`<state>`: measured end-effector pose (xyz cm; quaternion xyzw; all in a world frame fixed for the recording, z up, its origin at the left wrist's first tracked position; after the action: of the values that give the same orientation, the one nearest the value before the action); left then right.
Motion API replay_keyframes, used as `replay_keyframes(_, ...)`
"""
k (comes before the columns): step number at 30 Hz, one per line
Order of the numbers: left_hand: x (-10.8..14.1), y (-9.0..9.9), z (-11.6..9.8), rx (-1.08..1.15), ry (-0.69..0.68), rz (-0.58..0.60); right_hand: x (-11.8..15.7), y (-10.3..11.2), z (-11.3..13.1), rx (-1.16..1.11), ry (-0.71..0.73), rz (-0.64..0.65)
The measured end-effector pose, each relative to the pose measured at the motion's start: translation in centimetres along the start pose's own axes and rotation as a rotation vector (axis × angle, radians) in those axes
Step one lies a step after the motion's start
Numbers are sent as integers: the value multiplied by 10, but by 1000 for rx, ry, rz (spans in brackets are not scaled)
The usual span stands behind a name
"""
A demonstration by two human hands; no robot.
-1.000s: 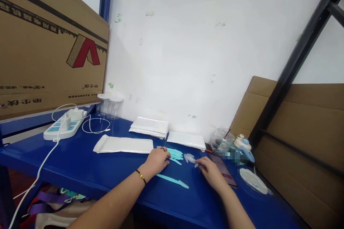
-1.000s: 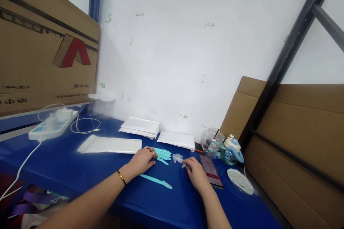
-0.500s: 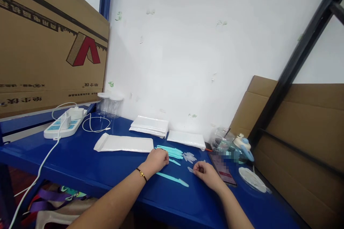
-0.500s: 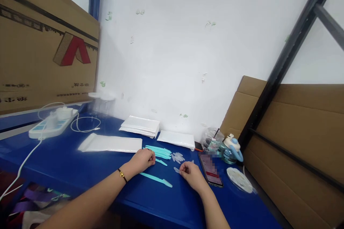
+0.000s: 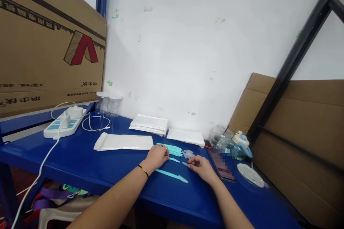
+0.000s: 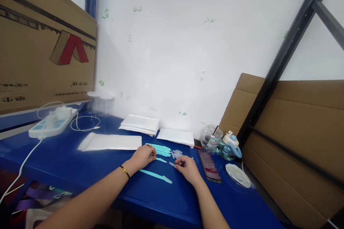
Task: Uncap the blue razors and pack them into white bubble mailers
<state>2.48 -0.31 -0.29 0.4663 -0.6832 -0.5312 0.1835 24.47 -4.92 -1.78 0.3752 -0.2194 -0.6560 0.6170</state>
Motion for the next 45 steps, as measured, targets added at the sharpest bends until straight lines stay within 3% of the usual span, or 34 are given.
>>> replay_keyframes(10, 0, -7, 2, 121, -19, 37, 2, -8, 6, -28, -31, -2)
replay_keyframes(22, 3, -24, -9, 214, -92, 165, 9, -19, 27, -48, 88, 53)
replay_keyframes(25, 1, -14, -7, 176, -103, 110, 5, 2, 12, 66, 52, -53)
replay_keyframes(28, -8, 1, 2, 94, -74, 11, -5, 34, -17, 203, -127, -254)
replay_keyframes(30, -17, 8, 7, 36, -55, -25, -13, 46, -34, 257, -209, -281)
replay_keyframes(33, -27, 8, 12, -22, -53, -25, -23, 46, -48, 286, -282, -261)
replay_keyframes(40, -29, 3, 10, -50, -81, -34, -27, 41, -48, 88, -283, -262)
replay_keyframes(45, -26, 10, 10, -15, -97, -100, -38, 39, -18, -210, -170, -252)
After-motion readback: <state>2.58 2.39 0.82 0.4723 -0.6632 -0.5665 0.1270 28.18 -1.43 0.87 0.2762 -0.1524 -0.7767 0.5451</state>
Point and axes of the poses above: each hand's wrist, its own x-axis away from the middle knuckle, its own y-axis out of the back of the hand, z = x × y, the point moved 5 cm from there along -x, towards the middle knuckle, and after that the axes turned 1 degree about -x, right-handed, at the moved point
